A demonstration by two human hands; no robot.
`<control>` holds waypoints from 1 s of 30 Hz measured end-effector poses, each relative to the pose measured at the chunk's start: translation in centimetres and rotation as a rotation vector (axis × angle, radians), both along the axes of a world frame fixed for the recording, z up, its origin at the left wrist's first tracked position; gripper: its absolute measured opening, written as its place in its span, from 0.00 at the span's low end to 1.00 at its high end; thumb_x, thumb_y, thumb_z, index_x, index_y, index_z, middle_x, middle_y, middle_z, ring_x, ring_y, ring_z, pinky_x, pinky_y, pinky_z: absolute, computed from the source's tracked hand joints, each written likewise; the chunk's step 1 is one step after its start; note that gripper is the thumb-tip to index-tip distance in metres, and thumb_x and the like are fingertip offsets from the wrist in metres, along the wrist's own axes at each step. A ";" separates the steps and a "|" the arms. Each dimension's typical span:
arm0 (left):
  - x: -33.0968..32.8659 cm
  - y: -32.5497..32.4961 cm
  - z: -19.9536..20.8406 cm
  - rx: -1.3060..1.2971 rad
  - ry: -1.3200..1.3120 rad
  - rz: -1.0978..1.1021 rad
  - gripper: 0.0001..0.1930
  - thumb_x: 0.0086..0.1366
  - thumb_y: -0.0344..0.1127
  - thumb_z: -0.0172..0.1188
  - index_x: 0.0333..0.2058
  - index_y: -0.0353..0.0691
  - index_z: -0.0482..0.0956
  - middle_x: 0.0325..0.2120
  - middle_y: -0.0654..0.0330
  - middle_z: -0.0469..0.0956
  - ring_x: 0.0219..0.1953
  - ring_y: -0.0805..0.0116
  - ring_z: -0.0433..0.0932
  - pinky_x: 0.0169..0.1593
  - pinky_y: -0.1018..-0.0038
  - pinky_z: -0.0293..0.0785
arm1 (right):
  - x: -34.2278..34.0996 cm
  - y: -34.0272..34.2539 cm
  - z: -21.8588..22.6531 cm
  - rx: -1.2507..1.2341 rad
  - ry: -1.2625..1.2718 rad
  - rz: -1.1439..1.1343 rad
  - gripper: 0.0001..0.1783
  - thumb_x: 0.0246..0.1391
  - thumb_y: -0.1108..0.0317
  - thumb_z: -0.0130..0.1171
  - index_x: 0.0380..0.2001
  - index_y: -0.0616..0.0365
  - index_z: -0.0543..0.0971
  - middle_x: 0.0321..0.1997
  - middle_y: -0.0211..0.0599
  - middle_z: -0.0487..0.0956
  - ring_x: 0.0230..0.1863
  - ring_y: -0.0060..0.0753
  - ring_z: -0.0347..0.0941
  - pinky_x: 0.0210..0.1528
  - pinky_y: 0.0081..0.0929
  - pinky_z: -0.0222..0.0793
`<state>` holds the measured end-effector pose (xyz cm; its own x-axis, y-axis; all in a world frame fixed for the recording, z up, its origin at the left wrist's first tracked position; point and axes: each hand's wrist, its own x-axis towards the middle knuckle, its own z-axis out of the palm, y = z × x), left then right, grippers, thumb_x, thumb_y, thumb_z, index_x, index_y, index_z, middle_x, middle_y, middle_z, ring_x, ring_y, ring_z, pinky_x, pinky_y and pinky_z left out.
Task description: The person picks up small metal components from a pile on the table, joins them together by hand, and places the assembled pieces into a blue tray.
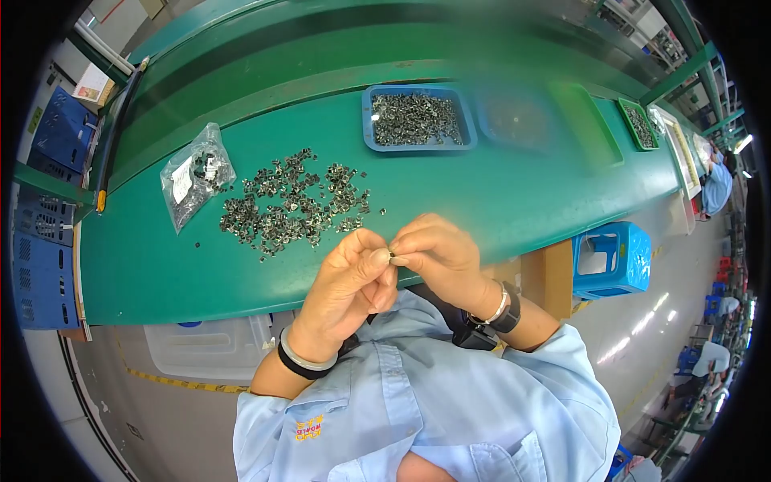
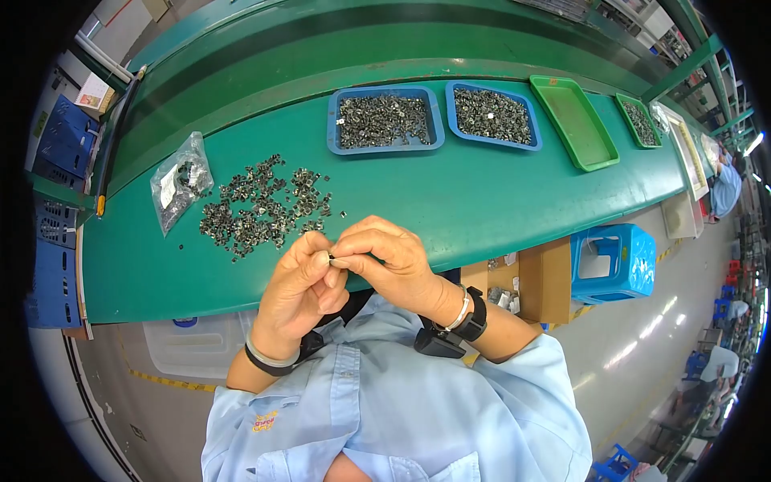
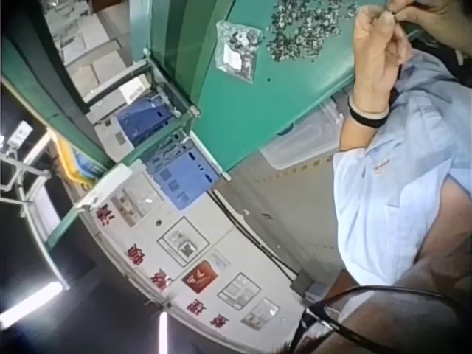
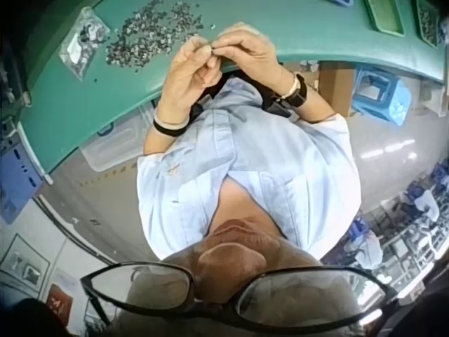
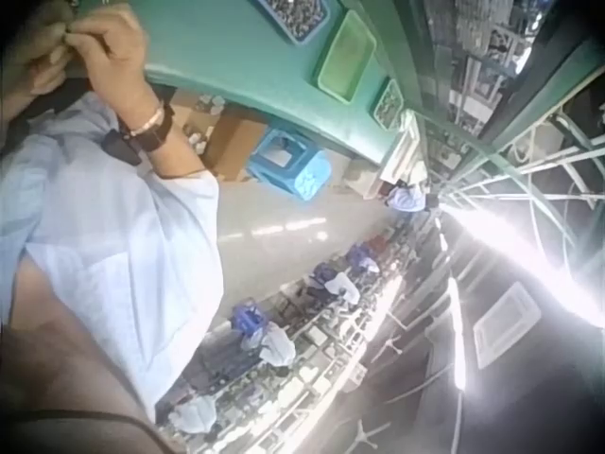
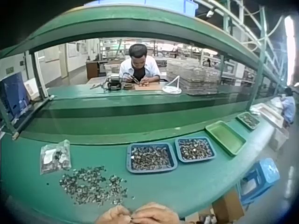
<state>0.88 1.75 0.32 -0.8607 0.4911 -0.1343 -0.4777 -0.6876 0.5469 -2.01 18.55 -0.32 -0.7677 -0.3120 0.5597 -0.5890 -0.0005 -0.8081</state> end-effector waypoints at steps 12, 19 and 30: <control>-0.3 0.6 0.3 -0.209 0.007 0.044 0.08 0.66 0.38 0.53 0.36 0.40 0.67 0.23 0.61 0.74 0.16 0.74 0.69 0.17 0.80 0.61 | -0.5 1.4 0.3 0.247 0.125 -0.070 0.06 0.45 0.75 0.62 0.30 0.58 0.77 0.29 0.34 0.76 0.31 0.35 0.73 0.32 0.28 0.71; -0.9 0.8 0.5 -0.226 0.033 0.088 0.08 0.68 0.37 0.49 0.38 0.39 0.67 0.25 0.60 0.74 0.17 0.75 0.69 0.17 0.80 0.62 | -1.9 1.2 1.9 0.358 0.210 -0.078 0.06 0.46 0.74 0.62 0.30 0.57 0.76 0.30 0.34 0.76 0.32 0.36 0.73 0.33 0.29 0.70; -0.6 -2.3 -0.4 -0.199 -0.006 0.281 0.07 0.67 0.33 0.48 0.41 0.38 0.68 0.24 0.59 0.73 0.16 0.74 0.67 0.17 0.79 0.60 | -12.7 3.1 3.1 0.542 0.242 -0.255 0.07 0.50 0.71 0.58 0.35 0.56 0.78 0.34 0.35 0.75 0.36 0.36 0.72 0.40 0.29 0.70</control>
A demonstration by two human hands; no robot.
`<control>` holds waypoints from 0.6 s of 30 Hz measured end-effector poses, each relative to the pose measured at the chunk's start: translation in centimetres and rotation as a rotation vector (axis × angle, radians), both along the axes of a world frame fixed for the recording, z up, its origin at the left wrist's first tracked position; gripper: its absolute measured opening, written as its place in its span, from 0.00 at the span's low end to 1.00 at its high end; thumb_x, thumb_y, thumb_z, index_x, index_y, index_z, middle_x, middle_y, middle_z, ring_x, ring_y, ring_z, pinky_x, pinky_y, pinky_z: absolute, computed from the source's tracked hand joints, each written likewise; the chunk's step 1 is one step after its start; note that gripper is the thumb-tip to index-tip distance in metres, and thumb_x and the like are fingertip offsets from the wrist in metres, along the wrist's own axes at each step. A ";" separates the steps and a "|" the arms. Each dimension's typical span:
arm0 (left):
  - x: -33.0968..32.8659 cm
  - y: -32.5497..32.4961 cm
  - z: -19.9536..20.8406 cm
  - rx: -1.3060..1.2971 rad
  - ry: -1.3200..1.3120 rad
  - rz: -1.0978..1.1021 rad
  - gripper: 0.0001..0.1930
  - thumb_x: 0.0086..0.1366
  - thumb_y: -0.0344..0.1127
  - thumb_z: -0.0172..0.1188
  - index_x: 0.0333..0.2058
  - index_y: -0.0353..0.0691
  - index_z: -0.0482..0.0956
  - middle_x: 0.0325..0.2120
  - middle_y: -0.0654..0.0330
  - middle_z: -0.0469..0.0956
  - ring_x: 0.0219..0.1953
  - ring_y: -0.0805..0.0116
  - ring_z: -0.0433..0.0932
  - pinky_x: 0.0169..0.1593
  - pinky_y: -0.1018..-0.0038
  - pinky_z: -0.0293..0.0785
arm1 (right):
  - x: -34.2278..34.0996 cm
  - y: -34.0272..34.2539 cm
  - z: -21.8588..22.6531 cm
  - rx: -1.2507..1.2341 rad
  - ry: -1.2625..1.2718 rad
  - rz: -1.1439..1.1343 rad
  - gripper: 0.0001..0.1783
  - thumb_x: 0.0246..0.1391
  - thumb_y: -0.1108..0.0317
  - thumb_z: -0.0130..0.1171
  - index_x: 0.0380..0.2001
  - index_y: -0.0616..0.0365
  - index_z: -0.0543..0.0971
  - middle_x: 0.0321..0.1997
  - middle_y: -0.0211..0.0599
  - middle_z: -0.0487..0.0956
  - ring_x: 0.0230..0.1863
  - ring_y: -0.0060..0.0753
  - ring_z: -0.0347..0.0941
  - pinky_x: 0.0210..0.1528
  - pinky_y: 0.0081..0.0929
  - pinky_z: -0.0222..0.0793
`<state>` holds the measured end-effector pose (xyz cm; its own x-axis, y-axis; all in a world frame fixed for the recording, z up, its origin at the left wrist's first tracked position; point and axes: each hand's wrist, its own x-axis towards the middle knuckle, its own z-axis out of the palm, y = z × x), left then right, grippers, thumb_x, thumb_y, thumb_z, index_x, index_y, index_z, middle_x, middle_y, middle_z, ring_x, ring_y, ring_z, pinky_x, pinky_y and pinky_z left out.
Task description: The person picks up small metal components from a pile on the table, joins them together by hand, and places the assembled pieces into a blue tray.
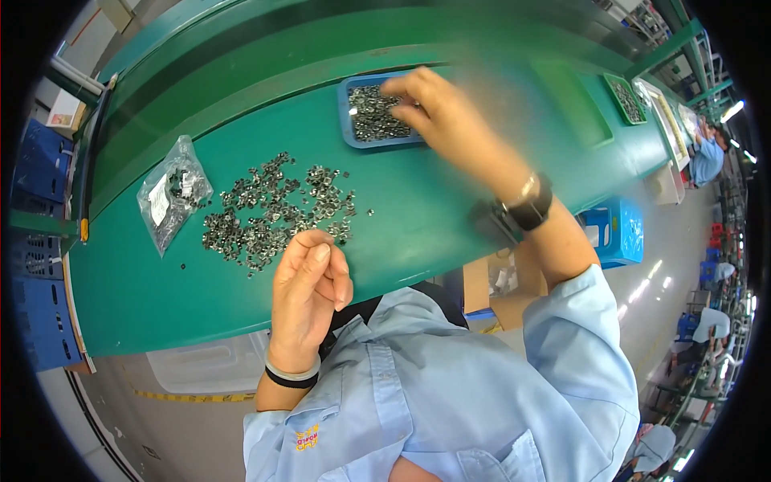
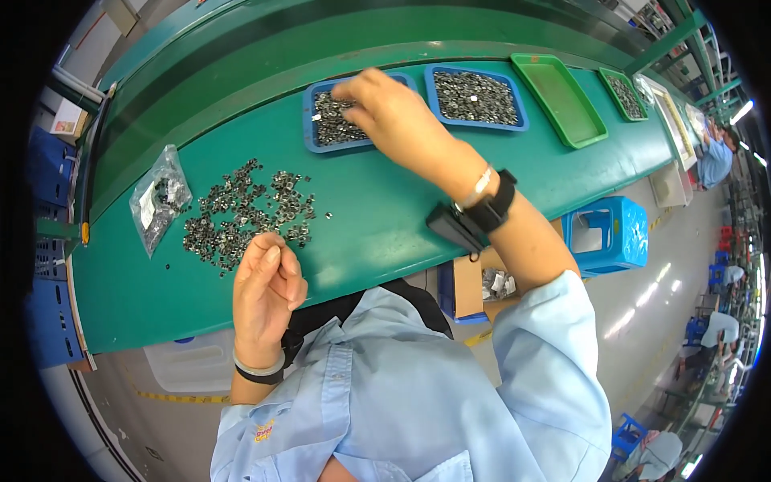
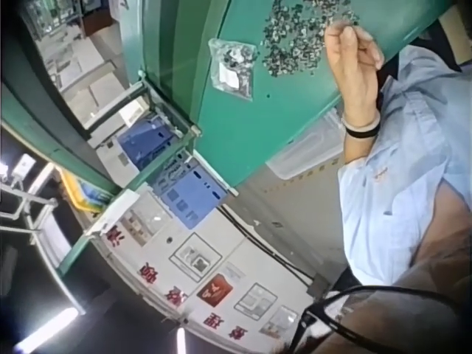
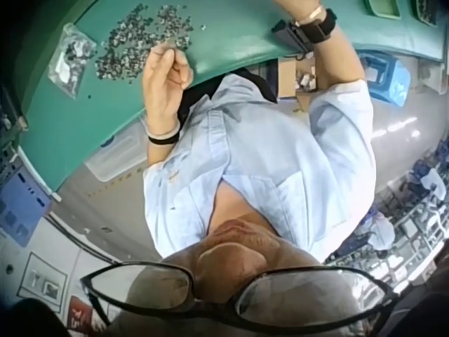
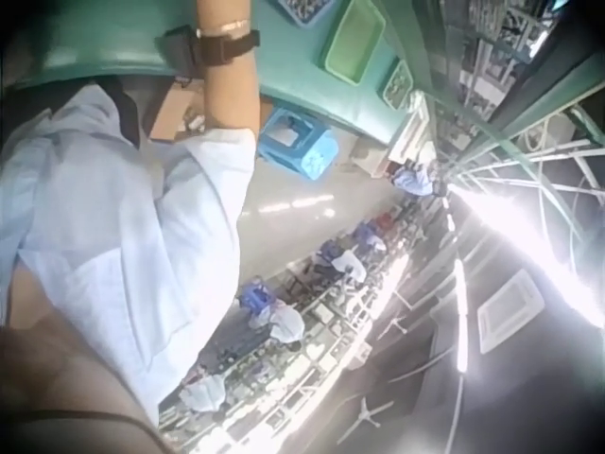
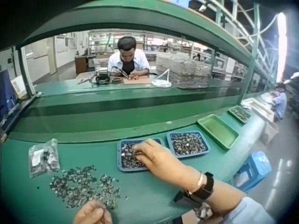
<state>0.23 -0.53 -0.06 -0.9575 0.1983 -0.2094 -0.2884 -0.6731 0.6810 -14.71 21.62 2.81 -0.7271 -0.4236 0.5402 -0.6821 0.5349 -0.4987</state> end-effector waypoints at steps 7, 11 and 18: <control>0.1 -0.6 -0.3 0.090 -0.010 -0.046 0.07 0.67 0.32 0.48 0.41 0.37 0.68 0.24 0.59 0.73 0.17 0.75 0.69 0.18 0.79 0.64 | 5.0 -1.8 -1.6 0.297 -0.124 0.328 0.08 0.49 0.70 0.59 0.34 0.55 0.78 0.34 0.33 0.74 0.38 0.37 0.71 0.40 0.33 0.68; 0.2 -0.6 -0.2 0.062 0.009 -0.047 0.07 0.67 0.32 0.48 0.41 0.36 0.68 0.24 0.59 0.73 0.18 0.75 0.69 0.19 0.80 0.64 | 5.1 -2.0 -2.4 0.284 -0.149 0.330 0.08 0.46 0.69 0.61 0.33 0.55 0.77 0.32 0.32 0.74 0.37 0.37 0.71 0.38 0.33 0.68; 0.1 1.1 0.6 -0.182 0.014 -0.057 0.09 0.68 0.36 0.47 0.41 0.36 0.68 0.24 0.59 0.73 0.17 0.75 0.69 0.17 0.81 0.61 | 7.7 -2.3 -1.1 0.042 -0.163 0.286 0.12 0.40 0.71 0.66 0.31 0.56 0.76 0.30 0.33 0.74 0.33 0.37 0.72 0.34 0.31 0.69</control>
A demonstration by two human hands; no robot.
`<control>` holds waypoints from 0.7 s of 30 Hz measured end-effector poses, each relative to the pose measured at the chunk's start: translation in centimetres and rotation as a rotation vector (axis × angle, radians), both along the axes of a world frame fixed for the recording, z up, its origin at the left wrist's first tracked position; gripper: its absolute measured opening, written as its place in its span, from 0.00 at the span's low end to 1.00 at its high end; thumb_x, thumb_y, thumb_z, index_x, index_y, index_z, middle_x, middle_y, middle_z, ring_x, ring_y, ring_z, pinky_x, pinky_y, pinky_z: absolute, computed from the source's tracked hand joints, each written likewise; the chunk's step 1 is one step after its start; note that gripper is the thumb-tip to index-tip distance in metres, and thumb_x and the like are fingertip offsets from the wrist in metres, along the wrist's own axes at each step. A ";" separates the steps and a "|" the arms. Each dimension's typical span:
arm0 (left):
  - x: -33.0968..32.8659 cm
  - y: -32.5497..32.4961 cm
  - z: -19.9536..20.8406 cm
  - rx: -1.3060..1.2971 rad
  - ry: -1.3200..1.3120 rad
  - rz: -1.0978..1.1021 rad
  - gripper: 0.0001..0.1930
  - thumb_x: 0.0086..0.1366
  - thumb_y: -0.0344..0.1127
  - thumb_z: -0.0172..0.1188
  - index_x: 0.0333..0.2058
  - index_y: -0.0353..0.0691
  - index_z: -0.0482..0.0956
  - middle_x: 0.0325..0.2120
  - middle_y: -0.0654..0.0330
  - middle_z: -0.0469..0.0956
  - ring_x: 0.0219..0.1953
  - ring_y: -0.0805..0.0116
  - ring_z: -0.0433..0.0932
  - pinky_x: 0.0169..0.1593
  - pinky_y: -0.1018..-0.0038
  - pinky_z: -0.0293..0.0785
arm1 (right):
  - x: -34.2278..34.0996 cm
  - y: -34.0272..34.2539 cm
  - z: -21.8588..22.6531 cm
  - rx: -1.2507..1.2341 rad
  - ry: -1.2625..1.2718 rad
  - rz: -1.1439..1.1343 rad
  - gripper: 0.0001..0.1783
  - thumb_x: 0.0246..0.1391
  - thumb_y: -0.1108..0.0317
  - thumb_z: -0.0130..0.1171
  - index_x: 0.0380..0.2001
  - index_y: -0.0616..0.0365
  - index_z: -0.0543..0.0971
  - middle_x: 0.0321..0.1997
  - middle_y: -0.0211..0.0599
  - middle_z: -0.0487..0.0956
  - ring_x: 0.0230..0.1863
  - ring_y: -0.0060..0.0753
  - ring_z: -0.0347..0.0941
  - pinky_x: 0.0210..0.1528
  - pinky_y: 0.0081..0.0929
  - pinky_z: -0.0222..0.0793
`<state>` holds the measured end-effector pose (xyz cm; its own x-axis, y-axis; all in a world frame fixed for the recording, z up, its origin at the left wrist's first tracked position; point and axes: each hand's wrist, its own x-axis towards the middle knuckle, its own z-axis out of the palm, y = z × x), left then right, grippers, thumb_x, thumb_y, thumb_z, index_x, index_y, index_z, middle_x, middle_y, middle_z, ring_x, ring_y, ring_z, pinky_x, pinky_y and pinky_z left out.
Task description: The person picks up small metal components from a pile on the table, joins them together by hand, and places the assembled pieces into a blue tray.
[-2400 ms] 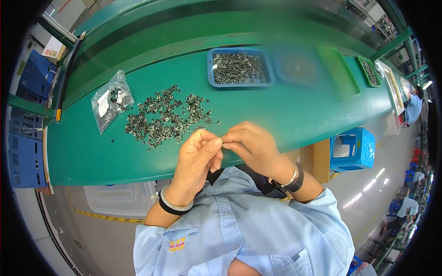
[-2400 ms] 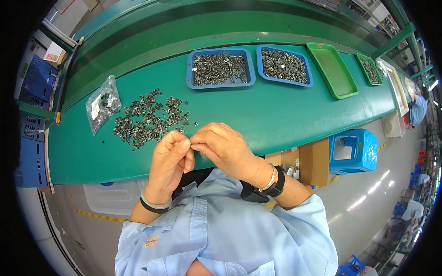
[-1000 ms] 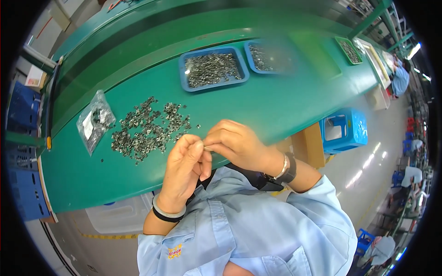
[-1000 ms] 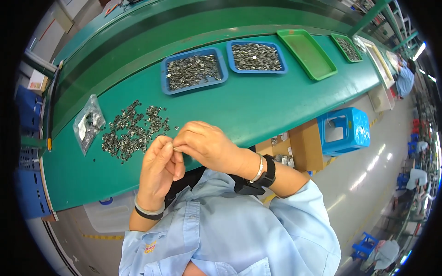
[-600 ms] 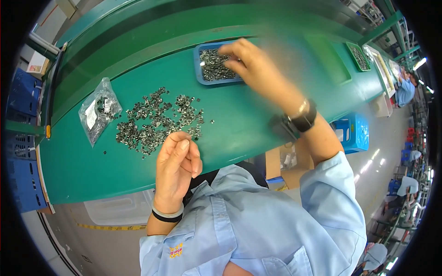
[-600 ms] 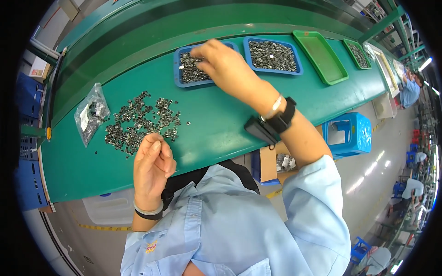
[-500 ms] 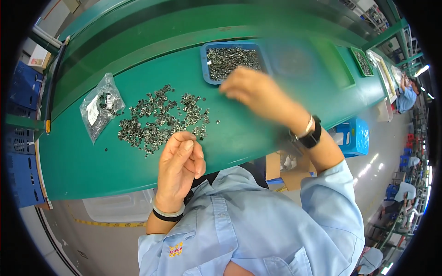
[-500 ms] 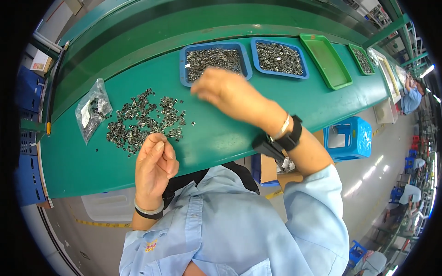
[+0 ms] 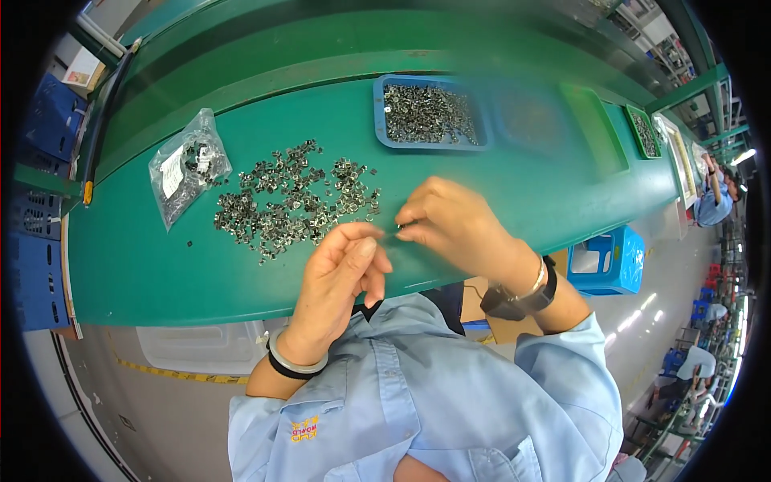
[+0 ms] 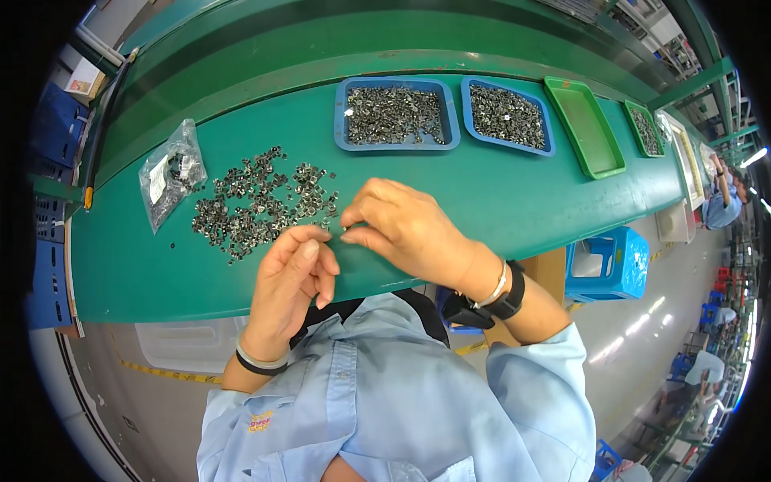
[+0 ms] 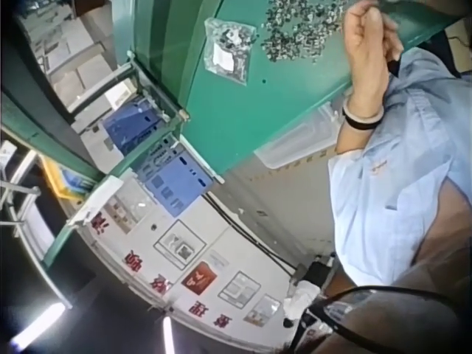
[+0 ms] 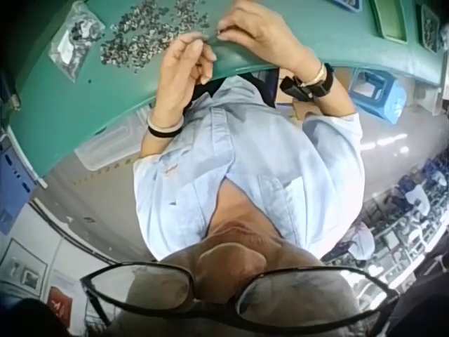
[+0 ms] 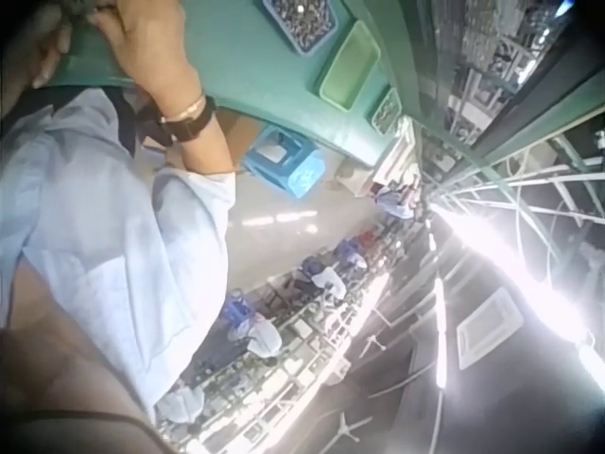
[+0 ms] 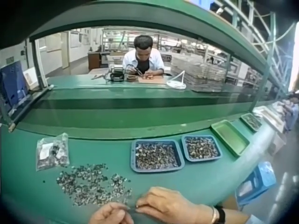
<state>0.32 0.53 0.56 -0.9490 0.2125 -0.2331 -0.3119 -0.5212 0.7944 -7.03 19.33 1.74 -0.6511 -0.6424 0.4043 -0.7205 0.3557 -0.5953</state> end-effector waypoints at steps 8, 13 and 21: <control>-0.4 0.0 -0.2 0.185 -0.087 -0.180 0.09 0.67 0.37 0.51 0.37 0.36 0.70 0.24 0.61 0.74 0.18 0.78 0.70 0.18 0.82 0.61 | 2.2 -0.9 0.2 -0.107 0.068 -0.029 0.14 0.37 0.73 0.68 0.31 0.57 0.76 0.30 0.34 0.75 0.31 0.36 0.73 0.30 0.28 0.69; -0.1 0.1 -0.3 0.229 -0.104 -0.181 0.09 0.67 0.37 0.51 0.35 0.37 0.71 0.22 0.61 0.75 0.17 0.78 0.70 0.18 0.82 0.61 | 3.3 -1.0 0.4 -0.178 -0.018 -0.056 0.14 0.39 0.74 0.67 0.31 0.57 0.76 0.31 0.34 0.75 0.32 0.36 0.73 0.31 0.28 0.69; 0.5 0.4 -0.2 0.080 -0.048 -0.095 0.10 0.68 0.38 0.49 0.36 0.36 0.70 0.21 0.60 0.74 0.16 0.76 0.69 0.16 0.80 0.61 | 3.6 -0.9 0.0 -0.215 0.078 -0.088 0.13 0.40 0.77 0.65 0.32 0.57 0.76 0.32 0.34 0.76 0.32 0.36 0.73 0.32 0.29 0.69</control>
